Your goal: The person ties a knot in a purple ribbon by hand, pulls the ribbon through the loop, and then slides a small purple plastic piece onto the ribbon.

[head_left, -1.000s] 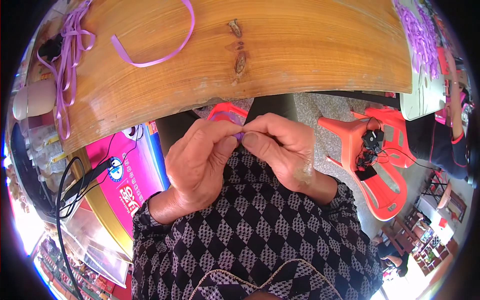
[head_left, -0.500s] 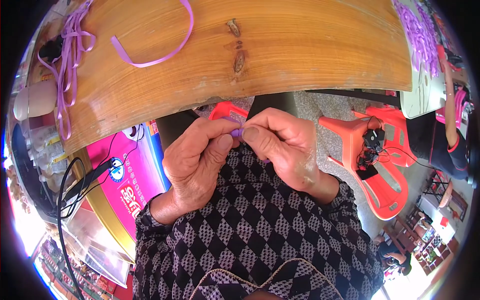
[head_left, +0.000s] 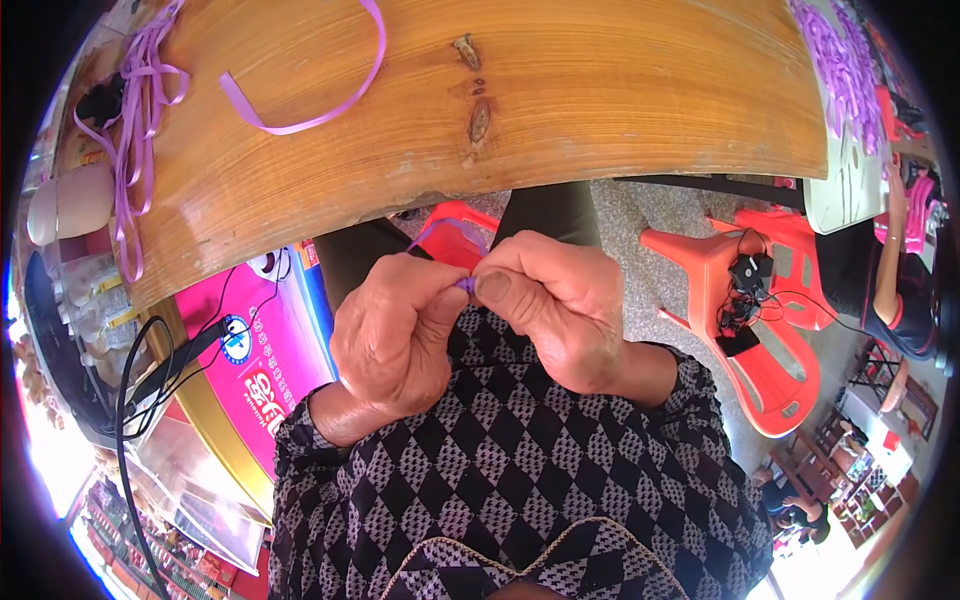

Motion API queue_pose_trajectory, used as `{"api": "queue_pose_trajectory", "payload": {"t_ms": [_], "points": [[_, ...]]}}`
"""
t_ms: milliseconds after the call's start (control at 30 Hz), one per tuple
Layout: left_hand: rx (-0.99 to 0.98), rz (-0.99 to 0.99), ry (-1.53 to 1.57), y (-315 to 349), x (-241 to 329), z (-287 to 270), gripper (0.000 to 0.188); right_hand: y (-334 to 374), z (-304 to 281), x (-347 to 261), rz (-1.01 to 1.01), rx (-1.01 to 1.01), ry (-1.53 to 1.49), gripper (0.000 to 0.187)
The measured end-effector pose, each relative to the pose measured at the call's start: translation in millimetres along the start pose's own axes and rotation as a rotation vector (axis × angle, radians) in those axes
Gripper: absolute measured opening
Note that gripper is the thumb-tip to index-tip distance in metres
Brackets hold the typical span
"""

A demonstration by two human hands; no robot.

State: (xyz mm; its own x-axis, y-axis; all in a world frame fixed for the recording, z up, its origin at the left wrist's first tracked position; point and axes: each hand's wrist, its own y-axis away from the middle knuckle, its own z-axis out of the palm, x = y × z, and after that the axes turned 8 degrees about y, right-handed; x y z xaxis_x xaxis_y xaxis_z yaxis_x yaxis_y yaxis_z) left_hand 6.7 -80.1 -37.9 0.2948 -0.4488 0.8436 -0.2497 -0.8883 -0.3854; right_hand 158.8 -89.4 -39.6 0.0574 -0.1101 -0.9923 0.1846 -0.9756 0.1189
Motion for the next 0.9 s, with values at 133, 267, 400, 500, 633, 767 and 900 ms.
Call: {"api": "queue_pose_trajectory", "payload": {"t_ms": [133,267,400,500,633,767,900], "points": [[-0.040,0.087,-0.038,-1,2,0,0.014,-1,1,5,-0.240,0.073,0.114,0.015],[-0.058,0.106,-0.068,0,3,0,0.015,-2,3,9,-0.340,0.105,0.170,0.014],[-0.067,0.063,-0.085,-1,0,3,0.015,3,2,5,-0.109,0.094,0.100,0.014],[-0.089,-0.032,-0.005,-5,3,3,0.011,3,0,4,0.024,0.072,-0.139,0.015],[-0.015,-0.218,0.285,2,-5,6,0.012,3,1,0,0.080,0.051,-0.182,0.015],[0.100,-0.496,0.624,-1,2,9,0.014,3,1,-1,0.029,0.060,-0.123,0.015],[0.038,-0.497,0.595,3,-4,4,0.012,2,1,-1,0.011,0.064,-0.084,0.014]]}}
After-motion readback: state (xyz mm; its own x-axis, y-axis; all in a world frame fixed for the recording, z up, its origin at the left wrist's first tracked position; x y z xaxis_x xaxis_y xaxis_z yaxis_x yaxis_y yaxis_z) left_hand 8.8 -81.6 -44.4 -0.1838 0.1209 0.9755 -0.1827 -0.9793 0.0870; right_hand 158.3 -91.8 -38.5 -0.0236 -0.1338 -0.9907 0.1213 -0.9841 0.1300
